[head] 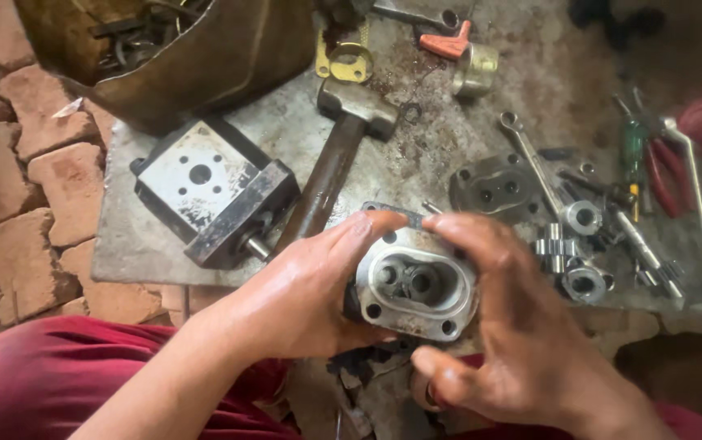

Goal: The person assembles internal components of a hydraulic pump by hand, including inserting gears and a valve into the pump housing on a workbench.

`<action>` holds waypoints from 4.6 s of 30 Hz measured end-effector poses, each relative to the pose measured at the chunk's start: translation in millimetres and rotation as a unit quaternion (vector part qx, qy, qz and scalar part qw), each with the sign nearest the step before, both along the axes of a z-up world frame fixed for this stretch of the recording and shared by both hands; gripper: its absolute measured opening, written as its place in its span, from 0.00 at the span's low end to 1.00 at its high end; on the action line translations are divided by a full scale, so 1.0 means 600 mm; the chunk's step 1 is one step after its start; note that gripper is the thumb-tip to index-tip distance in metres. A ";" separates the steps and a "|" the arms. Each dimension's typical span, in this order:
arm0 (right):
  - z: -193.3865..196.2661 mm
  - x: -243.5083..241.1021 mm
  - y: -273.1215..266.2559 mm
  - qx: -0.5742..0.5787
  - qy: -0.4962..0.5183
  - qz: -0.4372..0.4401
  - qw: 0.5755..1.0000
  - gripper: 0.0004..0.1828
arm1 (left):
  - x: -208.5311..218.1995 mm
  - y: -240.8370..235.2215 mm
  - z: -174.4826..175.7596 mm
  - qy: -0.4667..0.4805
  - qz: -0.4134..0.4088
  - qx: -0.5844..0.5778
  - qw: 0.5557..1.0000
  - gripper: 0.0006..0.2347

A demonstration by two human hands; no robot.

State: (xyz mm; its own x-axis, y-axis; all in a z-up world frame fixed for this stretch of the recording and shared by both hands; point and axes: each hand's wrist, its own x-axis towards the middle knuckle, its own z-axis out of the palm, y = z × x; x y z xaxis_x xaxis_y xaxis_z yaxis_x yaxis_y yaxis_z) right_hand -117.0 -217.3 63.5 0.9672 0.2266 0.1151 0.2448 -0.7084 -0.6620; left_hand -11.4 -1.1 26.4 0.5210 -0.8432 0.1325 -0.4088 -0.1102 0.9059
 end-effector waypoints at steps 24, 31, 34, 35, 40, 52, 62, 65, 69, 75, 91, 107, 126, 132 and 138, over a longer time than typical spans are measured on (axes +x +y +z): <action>0.002 0.035 -0.014 0.191 0.052 -0.179 0.964 0.33 | -0.004 0.007 -0.008 -0.006 0.007 0.041 0.999 0.42; -0.024 -0.004 -0.029 0.222 0.165 -0.187 0.943 0.29 | -0.012 0.005 -0.009 -0.012 0.017 0.025 0.999 0.41; -0.028 -0.013 -0.031 0.228 0.182 -0.188 0.938 0.29 | -0.015 0.001 -0.014 -0.020 0.029 0.023 0.999 0.41; -0.027 -0.015 -0.032 0.231 0.187 -0.188 0.936 0.29 | -0.015 0.000 -0.015 -0.024 0.035 0.023 0.999 0.41; -0.020 -0.018 -0.033 0.197 0.187 -0.206 0.940 0.29 | -0.017 -0.001 -0.014 -0.015 0.042 0.031 0.999 0.41; 0.072 -0.010 -0.011 0.051 -0.083 -0.186 0.978 0.19 | -0.016 0.000 -0.013 -0.028 0.031 0.020 0.999 0.42; -0.020 -0.043 -0.014 0.054 0.123 -0.072 0.988 0.57 | -0.021 0.002 -0.010 -0.037 0.030 0.018 0.999 0.41; -0.041 -0.044 0.007 -0.019 0.040 -0.070 0.997 0.62 | -0.021 0.002 -0.013 -0.061 0.031 -0.002 0.998 0.43; -0.071 -0.049 0.012 0.007 0.060 -0.113 0.992 0.61 | -0.020 0.001 -0.019 -0.029 0.032 0.011 0.999 0.44; -0.103 -0.066 -0.002 -0.048 -0.002 -0.094 0.994 0.62 | -0.018 -0.002 -0.018 -0.006 0.027 0.024 0.999 0.42; -0.083 -0.048 -0.010 -0.093 -0.021 -0.063 0.993 0.59 | -0.014 -0.005 -0.022 -0.008 0.025 0.031 0.999 0.43; -0.079 0.055 -0.004 -0.071 -0.049 -0.149 0.985 0.16 | -0.012 0.002 -0.010 -0.058 0.055 0.043 0.996 0.41; 0.081 0.070 0.024 -0.046 -0.174 -0.164 0.970 0.05 | -0.023 0.010 -0.025 -0.025 0.030 0.025 0.999 0.42; 0.079 0.065 0.068 -0.138 -0.197 -0.202 0.949 0.11 | -0.020 0.012 -0.028 -0.018 0.046 0.010 0.999 0.45; 0.037 0.121 0.151 -0.224 -0.224 -0.187 0.930 0.33 | -0.028 0.019 -0.056 -0.011 0.035 0.017 0.999 0.39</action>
